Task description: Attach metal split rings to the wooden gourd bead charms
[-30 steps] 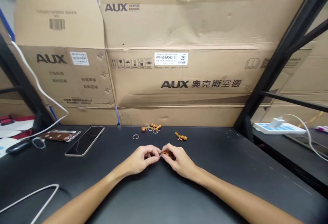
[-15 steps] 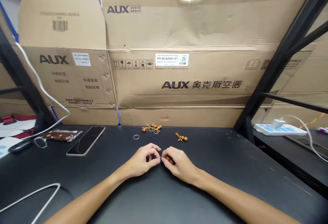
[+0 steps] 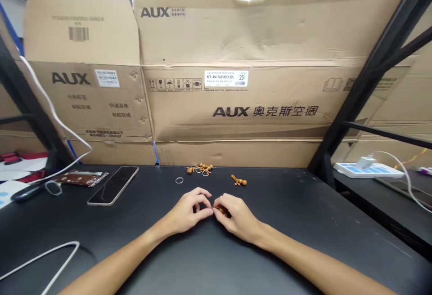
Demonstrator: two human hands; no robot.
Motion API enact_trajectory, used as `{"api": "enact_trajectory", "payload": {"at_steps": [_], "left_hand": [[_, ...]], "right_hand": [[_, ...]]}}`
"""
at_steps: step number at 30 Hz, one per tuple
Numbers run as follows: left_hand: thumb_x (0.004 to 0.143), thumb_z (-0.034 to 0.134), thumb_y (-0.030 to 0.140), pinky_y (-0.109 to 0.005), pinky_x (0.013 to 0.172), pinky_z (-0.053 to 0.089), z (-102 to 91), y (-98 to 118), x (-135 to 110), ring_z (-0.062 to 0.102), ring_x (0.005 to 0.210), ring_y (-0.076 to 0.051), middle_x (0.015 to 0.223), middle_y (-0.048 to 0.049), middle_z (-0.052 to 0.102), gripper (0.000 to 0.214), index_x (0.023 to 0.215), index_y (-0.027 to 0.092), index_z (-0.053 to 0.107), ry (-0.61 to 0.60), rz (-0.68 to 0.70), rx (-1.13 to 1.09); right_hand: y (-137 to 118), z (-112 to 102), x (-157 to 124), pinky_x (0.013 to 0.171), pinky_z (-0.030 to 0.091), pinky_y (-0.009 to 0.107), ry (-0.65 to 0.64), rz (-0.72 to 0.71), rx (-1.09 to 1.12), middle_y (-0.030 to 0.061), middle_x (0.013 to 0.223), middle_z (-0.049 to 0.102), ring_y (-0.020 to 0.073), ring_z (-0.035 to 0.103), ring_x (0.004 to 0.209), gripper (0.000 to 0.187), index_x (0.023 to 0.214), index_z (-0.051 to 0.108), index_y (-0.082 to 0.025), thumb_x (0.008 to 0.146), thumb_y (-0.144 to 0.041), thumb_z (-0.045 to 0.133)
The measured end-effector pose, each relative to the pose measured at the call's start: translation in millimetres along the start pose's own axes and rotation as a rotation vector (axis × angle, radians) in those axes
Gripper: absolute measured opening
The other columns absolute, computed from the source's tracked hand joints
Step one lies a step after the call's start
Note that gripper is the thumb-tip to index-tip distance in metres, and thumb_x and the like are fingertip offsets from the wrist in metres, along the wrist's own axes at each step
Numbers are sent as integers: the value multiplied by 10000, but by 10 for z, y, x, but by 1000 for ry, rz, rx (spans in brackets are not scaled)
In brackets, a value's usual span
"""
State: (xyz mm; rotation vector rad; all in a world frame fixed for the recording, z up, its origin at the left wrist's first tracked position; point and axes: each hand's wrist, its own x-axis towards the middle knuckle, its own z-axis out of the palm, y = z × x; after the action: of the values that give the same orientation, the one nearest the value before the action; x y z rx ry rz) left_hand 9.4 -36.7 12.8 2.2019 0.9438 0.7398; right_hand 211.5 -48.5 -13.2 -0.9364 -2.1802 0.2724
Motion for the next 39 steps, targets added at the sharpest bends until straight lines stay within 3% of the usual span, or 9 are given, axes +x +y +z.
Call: {"api": "enact_trajectory", "payload": {"at_steps": [9, 16, 24, 31, 39], "left_hand": [[876, 547, 330, -230, 674, 466, -18, -20, 4, 538, 660, -81, 1178, -55, 540, 200, 816, 173, 655, -4, -3, -39], [865, 552, 309, -241, 671, 460, 13, -12, -15, 537, 678, -96, 1162, -61, 552, 188, 780, 164, 636, -3, 34, 45], [876, 540, 315, -244, 672, 457, -2, -5, -10, 528, 663, -91, 1172, -49, 545, 182, 811, 182, 645, -8, 45, 52], [881, 530, 319, -246, 676, 463, 11, -18, -15, 557, 726, -113, 1169, -66, 548, 202, 792, 172, 636, -10, 66, 60], [846, 583, 316, -237, 645, 457, 21, 12, -16, 538, 698, -103, 1157, -54, 548, 156, 796, 178, 635, 6, 49, 62]], "right_hand": [[63, 12, 25, 568, 400, 225, 8, 126, 29, -6, 700, 565, 116, 507, 588, 86, 802, 542, -201, 877, -207, 501], [-5, -7, 3, 615, 429, 248, -9, -43, 0, 26, 732, 570, 142, 519, 654, 123, 835, 570, -199, 905, -230, 473], [61, 12, 24, 581, 421, 238, 42, 101, 36, 7, 723, 565, 122, 515, 599, 103, 801, 561, -196, 882, -209, 499], [6, -2, 5, 634, 420, 270, -4, -44, -29, 24, 721, 567, 152, 507, 663, 119, 826, 561, -200, 902, -221, 473], [11, -15, 10, 637, 420, 274, -4, -65, -20, 23, 726, 577, 153, 504, 661, 106, 835, 571, -205, 894, -208, 483]]}}
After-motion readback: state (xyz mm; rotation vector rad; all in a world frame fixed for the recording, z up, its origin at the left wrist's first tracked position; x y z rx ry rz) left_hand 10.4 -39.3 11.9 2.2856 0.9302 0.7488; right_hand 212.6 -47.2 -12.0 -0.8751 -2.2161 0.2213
